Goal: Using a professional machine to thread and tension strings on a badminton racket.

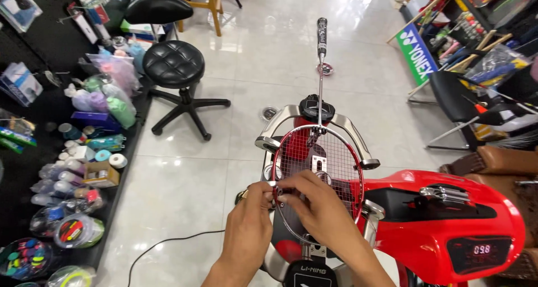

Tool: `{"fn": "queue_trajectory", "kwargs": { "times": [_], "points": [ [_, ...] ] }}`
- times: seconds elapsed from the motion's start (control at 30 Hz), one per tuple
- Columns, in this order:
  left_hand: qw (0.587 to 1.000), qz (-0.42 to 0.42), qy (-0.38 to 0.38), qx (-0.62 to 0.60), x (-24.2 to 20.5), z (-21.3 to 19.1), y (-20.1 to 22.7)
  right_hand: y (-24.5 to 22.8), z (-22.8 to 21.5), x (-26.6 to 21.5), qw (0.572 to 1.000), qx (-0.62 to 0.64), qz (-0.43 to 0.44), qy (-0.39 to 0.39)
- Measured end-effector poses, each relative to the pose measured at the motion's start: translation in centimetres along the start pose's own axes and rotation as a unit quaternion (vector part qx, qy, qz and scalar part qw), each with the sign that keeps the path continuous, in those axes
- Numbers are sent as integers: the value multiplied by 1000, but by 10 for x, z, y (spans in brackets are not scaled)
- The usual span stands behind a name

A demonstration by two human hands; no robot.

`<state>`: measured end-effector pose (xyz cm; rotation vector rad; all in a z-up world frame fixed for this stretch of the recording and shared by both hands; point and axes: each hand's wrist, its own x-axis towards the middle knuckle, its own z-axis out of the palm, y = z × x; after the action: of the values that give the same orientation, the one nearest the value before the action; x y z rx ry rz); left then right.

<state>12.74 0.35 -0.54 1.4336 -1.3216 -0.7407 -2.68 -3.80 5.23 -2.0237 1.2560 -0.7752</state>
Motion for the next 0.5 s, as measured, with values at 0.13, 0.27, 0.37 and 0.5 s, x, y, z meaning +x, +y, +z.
{"fn": "queue_trajectory", "kwargs": {
  "times": [0.13,0.27,0.37,0.5],
  "points": [
    [999,28,-4,19,1,-2,-1,-8,6,5,998,33,14,-56],
    [996,83,18,-5,-3,-3,-5,14,15,4,997,35,-59,-26],
    [994,64,29,-81,-16,-1,-15,23,15,3,991,68,119,4],
    [976,-145,79,-140,-31,14,-51,31,12,1,978,152,141,34]
  ]
}}
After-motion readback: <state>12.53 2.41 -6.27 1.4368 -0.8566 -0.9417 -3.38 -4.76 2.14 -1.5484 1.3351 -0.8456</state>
